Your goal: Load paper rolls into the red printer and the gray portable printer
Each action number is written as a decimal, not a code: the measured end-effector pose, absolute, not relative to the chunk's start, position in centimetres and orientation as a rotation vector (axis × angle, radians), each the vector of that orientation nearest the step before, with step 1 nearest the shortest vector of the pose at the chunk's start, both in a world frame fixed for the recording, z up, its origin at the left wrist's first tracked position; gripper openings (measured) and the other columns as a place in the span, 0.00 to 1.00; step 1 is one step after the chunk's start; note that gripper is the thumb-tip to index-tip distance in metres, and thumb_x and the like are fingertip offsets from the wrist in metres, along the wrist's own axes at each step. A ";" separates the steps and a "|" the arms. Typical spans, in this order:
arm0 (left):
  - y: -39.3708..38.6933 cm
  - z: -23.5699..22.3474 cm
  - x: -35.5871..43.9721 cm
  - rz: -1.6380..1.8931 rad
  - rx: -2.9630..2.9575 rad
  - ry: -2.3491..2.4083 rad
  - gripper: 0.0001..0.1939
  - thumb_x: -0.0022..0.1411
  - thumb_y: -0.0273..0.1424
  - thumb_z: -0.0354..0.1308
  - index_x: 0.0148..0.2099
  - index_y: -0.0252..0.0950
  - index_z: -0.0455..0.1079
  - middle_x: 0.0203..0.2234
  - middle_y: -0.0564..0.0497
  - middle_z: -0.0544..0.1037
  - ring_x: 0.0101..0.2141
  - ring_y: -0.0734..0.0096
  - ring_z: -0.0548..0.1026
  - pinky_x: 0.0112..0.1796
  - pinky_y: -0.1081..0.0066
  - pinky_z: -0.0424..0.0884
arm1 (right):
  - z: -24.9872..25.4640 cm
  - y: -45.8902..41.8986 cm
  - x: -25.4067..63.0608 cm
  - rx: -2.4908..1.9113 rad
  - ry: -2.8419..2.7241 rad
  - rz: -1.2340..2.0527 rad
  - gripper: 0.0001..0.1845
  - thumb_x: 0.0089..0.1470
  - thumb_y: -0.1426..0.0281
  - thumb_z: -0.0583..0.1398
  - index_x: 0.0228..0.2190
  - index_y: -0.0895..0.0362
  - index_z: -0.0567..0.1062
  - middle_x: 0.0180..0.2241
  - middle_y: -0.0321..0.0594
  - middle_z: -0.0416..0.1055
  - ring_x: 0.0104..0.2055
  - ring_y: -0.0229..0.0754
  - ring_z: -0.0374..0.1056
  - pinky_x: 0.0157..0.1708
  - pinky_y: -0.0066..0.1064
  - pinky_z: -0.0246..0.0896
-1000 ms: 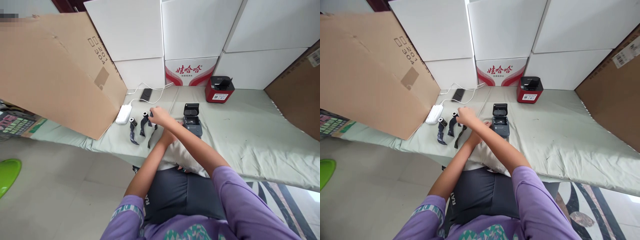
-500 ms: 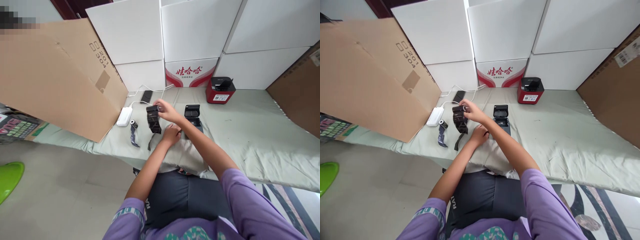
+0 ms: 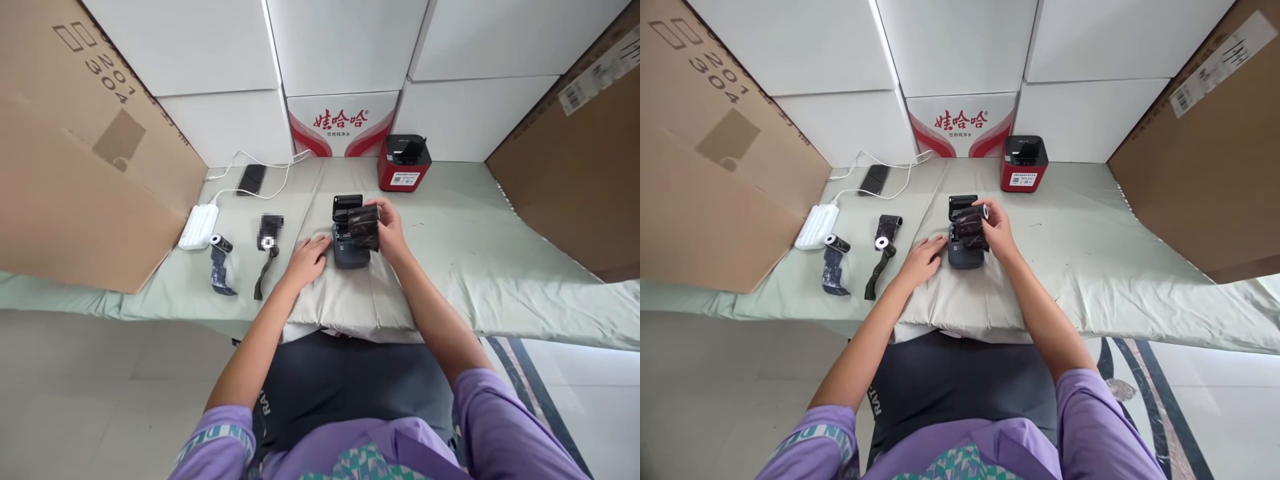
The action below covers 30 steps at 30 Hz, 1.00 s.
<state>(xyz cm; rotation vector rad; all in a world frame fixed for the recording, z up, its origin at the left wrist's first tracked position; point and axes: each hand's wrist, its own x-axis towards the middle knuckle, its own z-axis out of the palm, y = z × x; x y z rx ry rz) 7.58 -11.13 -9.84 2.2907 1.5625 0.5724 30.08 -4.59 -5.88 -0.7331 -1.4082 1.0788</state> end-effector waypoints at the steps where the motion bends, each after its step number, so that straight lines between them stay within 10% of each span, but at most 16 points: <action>1: -11.1 -9.8 7.6 0.558 2.289 1.564 0.33 0.64 0.21 0.49 0.71 0.40 0.64 0.66 0.48 0.70 0.69 0.61 0.64 0.69 0.52 0.56 | -5.9 -4.6 30.0 -0.720 -1.415 1.095 0.24 0.51 0.48 0.69 0.42 0.50 0.73 0.38 0.37 0.76 0.42 0.45 0.76 0.42 0.36 0.74; 11: -11.1 -9.8 7.5 0.515 2.280 1.553 0.32 0.65 0.22 0.48 0.71 0.36 0.63 0.67 0.47 0.69 0.70 0.63 0.62 0.70 0.53 0.54 | -4.3 -5.9 30.6 -0.546 -1.510 1.336 0.40 0.52 0.41 0.65 0.60 0.42 0.63 0.62 0.46 0.71 0.57 0.54 0.75 0.53 0.49 0.74; 19: -11.0 -10.0 7.3 0.566 2.268 1.531 0.33 0.65 0.22 0.49 0.71 0.39 0.63 0.67 0.47 0.69 0.69 0.62 0.63 0.70 0.51 0.55 | -3.4 -7.5 30.1 -0.469 -1.399 1.508 0.32 0.52 0.47 0.69 0.51 0.45 0.66 0.67 0.45 0.65 0.64 0.53 0.70 0.57 0.50 0.72; 30: -11.9 -7.3 7.8 1.322 2.313 1.394 0.18 0.75 0.32 0.50 0.62 0.40 0.71 0.46 0.45 0.83 0.48 0.63 0.80 0.52 0.60 0.73 | -4.6 -7.1 29.3 -0.548 -1.388 1.612 0.30 0.49 0.51 0.72 0.45 0.48 0.65 0.55 0.45 0.78 0.43 0.48 0.81 0.41 0.42 0.80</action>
